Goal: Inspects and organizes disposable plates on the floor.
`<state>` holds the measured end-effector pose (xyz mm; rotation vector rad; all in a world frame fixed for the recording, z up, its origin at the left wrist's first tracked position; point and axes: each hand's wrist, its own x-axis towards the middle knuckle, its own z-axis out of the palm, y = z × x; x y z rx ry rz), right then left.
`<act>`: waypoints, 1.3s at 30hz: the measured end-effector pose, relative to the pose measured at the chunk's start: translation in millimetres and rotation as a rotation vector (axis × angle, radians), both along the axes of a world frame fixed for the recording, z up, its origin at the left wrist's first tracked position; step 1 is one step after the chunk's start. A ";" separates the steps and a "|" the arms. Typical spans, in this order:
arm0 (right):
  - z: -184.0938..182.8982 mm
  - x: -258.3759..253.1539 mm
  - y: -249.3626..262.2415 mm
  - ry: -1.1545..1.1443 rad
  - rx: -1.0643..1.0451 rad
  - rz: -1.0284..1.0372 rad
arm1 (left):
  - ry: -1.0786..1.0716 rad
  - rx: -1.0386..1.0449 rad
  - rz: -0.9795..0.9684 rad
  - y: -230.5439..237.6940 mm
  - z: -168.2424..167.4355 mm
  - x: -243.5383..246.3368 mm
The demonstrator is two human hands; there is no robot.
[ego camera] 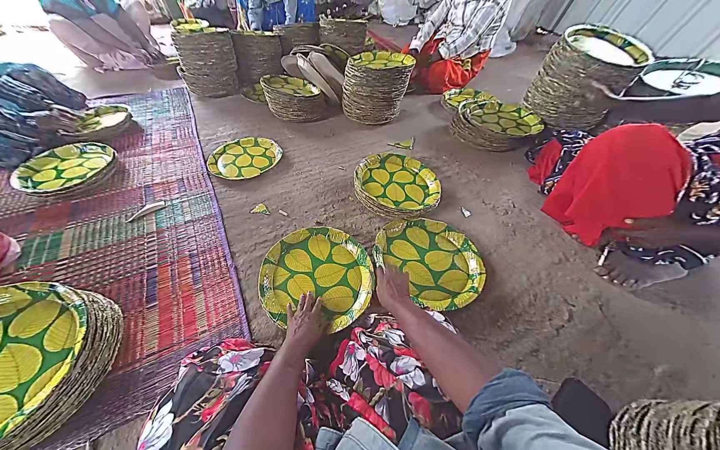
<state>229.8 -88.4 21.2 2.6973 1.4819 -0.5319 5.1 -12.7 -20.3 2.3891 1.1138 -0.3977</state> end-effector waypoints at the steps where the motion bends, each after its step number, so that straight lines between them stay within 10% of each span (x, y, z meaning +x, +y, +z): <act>1: -0.2 4.9 -0.7 0.020 -0.030 -0.091 | 0.008 -0.019 0.012 1.6 -0.1 -1.1; 7: 3.6 8.5 5.1 0.042 -0.326 -0.270 | 0.005 -0.057 0.038 4.8 -0.3 -2.7; 15: 23.8 -1.6 -15.1 -0.130 0.283 -0.111 | -0.101 -0.090 0.117 6.6 1.5 -5.0; 19: 16.5 -27.8 -24.9 -0.101 0.472 0.425 | -0.591 0.127 0.686 6.5 11.2 -14.4; 24: -7.0 -44.8 -2.9 0.042 -0.015 0.895 | -0.986 -0.227 1.400 18.9 -6.0 -31.6; 31: -10.6 -24.0 -5.0 0.140 0.001 0.606 | -0.968 -0.518 1.440 10.4 -5.5 -24.8; 39: -9.2 2.8 -3.6 0.174 0.398 0.200 | -1.198 -0.300 1.705 16.0 39.5 -15.5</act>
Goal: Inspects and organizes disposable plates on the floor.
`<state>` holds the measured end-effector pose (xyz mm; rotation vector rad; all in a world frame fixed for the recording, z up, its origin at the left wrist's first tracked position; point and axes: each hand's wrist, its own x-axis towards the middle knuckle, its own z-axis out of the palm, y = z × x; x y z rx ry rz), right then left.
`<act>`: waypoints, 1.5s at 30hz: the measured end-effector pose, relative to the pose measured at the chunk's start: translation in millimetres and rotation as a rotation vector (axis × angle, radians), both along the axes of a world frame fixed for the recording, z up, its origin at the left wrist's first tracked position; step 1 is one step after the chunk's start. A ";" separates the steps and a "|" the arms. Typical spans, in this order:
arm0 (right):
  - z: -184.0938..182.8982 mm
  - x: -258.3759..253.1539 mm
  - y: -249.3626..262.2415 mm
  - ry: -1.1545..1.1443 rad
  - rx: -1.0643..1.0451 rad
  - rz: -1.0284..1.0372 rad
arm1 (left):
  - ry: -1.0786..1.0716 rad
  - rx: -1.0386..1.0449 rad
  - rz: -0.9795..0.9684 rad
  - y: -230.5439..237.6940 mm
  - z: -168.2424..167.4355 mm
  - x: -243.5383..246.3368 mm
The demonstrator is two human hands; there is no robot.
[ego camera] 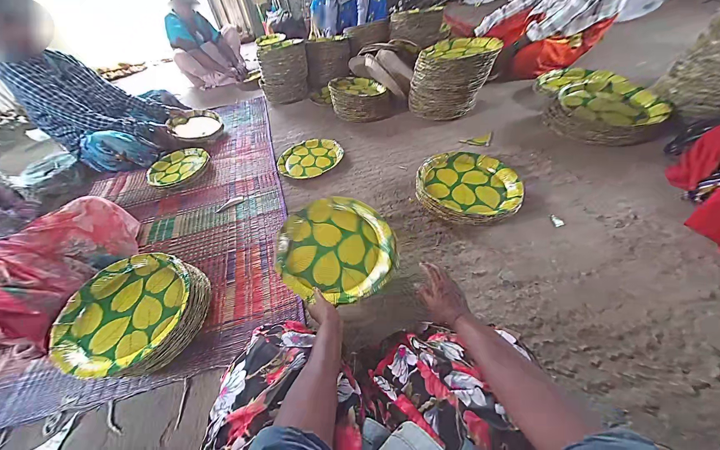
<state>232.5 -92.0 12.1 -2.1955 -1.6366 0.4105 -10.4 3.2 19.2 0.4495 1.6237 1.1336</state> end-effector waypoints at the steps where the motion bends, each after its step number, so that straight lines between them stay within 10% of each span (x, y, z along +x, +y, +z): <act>1: 3.1 -0.2 1.6 0.016 -0.024 -0.029 | -0.050 0.011 0.078 2.4 1.0 -2.7; 8: 9.4 0.0 9.8 0.071 -0.224 -0.050 | -0.227 -0.003 -0.103 4.8 -8.2 -3.1; 14: 16.1 9.6 12.6 0.160 -0.255 -0.131 | 0.160 0.124 -0.718 -30.4 -16.7 42.3; 21: 18.9 70.2 49.0 0.123 -0.145 -0.323 | 0.449 0.779 -1.691 -122.3 -3.4 87.2; 36: -25.8 212.1 173.7 -0.362 -0.287 -0.257 | 0.412 0.978 -1.555 -113.7 -36.7 86.7; 45: 0.3 207.2 92.4 -0.439 -0.033 -0.135 | 0.395 0.960 -1.561 -112.6 -33.0 87.7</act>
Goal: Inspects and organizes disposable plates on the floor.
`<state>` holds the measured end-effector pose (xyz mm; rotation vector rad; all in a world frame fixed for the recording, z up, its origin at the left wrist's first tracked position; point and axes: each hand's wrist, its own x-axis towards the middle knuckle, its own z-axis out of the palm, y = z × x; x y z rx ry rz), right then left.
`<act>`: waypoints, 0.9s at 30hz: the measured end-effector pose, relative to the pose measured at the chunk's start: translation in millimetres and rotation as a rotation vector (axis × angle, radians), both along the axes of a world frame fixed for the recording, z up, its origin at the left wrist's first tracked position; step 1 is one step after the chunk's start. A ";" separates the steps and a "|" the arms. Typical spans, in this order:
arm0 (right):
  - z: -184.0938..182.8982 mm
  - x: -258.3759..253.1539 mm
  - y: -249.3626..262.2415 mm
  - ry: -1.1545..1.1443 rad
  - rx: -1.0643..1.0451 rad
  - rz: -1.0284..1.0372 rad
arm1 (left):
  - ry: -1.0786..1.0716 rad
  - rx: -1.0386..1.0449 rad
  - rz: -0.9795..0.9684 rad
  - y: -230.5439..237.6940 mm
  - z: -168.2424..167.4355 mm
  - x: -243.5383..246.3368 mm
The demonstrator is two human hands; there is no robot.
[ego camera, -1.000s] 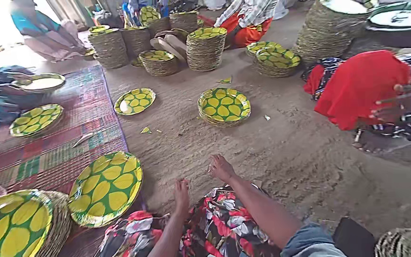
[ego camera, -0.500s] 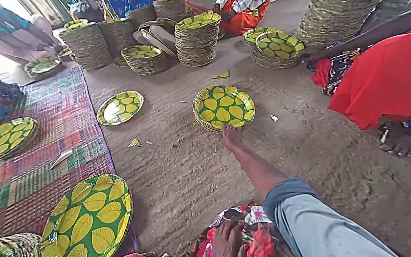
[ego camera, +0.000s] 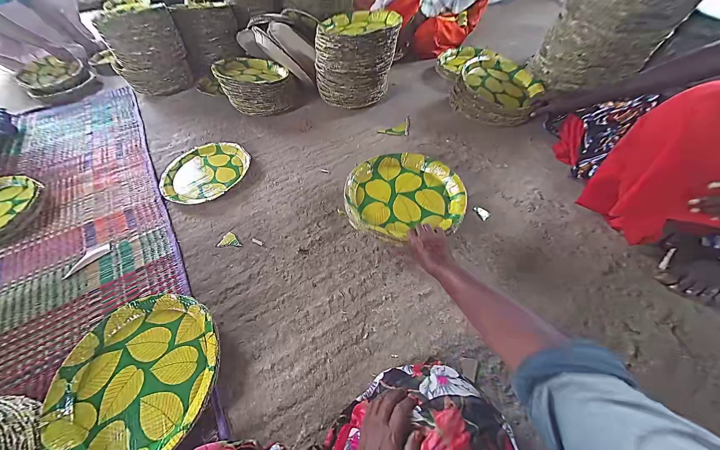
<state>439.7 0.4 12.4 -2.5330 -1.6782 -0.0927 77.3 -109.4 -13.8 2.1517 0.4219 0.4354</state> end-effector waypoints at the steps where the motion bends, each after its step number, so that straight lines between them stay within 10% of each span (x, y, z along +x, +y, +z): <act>1: 5.9 -9.7 -26.3 -0.001 -0.003 0.018 | -0.004 0.005 0.000 -0.6 0.1 0.9; 7: -41.7 -48.2 -219.9 -0.071 0.243 0.133 | -0.010 0.048 -0.012 -5.7 2.4 0.6; 11: -50.8 -81.2 -287.6 -0.061 0.194 -0.249 | 0.113 0.006 -0.055 -7.7 14.1 -2.0; 16: 24.9 -125.7 -229.1 0.186 0.292 -0.432 | 0.465 0.020 -0.179 3.3 37.1 -3.3; 20: 87.0 -180.2 -137.3 0.482 -0.194 -0.292 | 0.681 -0.017 -0.123 19.3 66.3 -18.9; 27: 20.9 -231.2 -82.5 0.382 -0.456 -0.343 | 0.707 -0.106 0.091 40.9 78.9 -88.7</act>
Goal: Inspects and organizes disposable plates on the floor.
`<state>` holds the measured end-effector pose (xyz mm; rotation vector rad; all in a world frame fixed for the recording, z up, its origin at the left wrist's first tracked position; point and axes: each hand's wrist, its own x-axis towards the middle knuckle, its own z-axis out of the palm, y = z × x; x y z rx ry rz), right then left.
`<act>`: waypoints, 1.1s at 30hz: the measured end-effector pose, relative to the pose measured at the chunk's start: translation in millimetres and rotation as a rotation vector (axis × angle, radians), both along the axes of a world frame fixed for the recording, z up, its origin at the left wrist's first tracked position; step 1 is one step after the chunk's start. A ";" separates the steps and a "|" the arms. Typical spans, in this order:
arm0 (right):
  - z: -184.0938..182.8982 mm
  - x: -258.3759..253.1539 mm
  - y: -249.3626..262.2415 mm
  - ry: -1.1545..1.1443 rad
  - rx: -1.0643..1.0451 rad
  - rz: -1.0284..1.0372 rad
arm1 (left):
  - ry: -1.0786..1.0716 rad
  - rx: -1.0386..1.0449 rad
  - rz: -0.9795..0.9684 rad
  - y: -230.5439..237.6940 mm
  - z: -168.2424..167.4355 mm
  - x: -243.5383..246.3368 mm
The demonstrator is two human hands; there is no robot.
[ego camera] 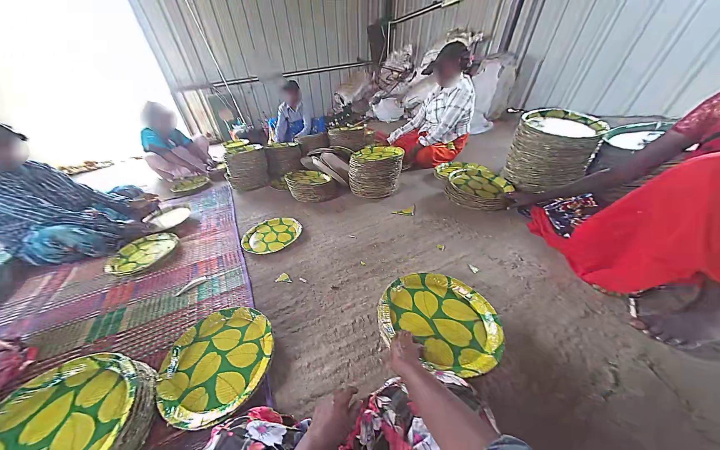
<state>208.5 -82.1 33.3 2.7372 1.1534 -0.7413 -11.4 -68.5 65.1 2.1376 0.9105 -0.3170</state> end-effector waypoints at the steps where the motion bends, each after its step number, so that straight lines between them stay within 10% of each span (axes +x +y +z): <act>1: -4.0 1.5 2.4 -0.014 -0.003 0.011 | 0.013 0.000 0.021 3.3 -6.4 -5.9; 23: 4.9 46.3 -15.6 -0.123 0.311 -0.067 | 0.124 -0.065 0.052 35.5 -55.5 0.9; 30: -9.4 4.2 -9.4 0.020 0.636 0.697 | -0.434 0.884 0.343 44.3 -50.4 6.7; 33: -22.8 -5.8 -9.0 0.133 0.154 0.938 | -0.115 0.511 0.243 40.9 -53.9 1.1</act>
